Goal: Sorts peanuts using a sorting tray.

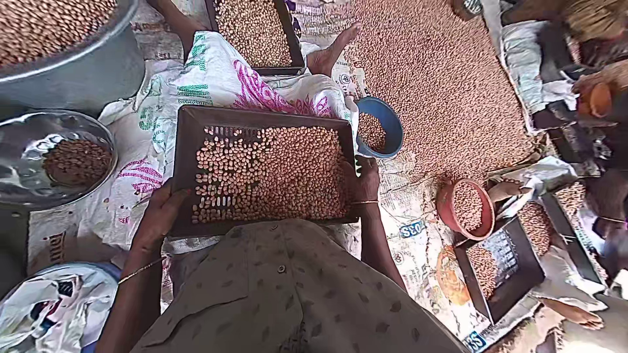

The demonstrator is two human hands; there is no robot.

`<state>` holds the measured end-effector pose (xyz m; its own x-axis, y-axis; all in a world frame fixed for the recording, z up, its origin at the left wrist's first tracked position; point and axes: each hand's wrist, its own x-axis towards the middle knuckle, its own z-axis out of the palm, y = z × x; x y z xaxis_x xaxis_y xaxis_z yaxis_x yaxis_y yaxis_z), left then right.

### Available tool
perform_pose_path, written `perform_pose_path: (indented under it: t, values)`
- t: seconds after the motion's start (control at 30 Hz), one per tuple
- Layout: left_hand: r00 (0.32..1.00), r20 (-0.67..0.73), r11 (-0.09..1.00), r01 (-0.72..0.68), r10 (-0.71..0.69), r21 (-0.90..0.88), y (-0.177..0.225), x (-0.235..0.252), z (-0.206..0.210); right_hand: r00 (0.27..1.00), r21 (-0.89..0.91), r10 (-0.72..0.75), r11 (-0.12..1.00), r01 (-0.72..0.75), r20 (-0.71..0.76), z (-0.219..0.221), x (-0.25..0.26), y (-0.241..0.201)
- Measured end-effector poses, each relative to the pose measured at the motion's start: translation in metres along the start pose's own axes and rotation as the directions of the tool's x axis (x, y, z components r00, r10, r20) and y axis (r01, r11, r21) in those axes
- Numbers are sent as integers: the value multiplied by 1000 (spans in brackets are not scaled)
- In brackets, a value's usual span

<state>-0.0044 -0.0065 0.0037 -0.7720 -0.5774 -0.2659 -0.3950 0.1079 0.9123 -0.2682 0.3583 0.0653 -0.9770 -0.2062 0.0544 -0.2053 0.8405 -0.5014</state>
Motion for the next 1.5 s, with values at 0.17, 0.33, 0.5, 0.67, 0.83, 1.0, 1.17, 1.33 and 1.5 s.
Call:
perform_pose_path:
  t: [0.17,0.33,0.5,0.67,0.83,1.0,1.17,1.33,1.5]
  values:
    - [1000,11,999,6,-6,-31,8,-1,-1,960,369,55,916,-158,275,6,-13,38]
    - [999,-32,996,-23,20,-88,2,-7,2,967,460,55,872,-167,247,8,-9,33]
    - [997,-75,980,-31,17,-194,-5,-15,-2,980,634,-4,763,-125,198,-3,-23,18]
    - [982,-92,892,107,-163,-439,1,-13,-14,948,894,-178,415,-169,263,-52,-53,-30]
    - [994,13,902,107,-112,-418,28,-5,-11,922,908,-6,176,-379,386,-34,-49,0]
    - [1000,29,812,8,11,-583,43,-12,-29,942,922,90,198,-334,322,-60,-78,-38]
    - [964,-240,276,-264,117,-924,93,-10,-49,992,978,-7,166,-126,129,-113,-71,-110]
    - [873,-335,-75,-331,355,-941,142,39,-65,959,993,-270,52,106,-88,-121,-22,-227]
    - [960,-113,175,-162,256,-971,191,58,-58,733,740,-471,218,636,-491,-19,25,-374]
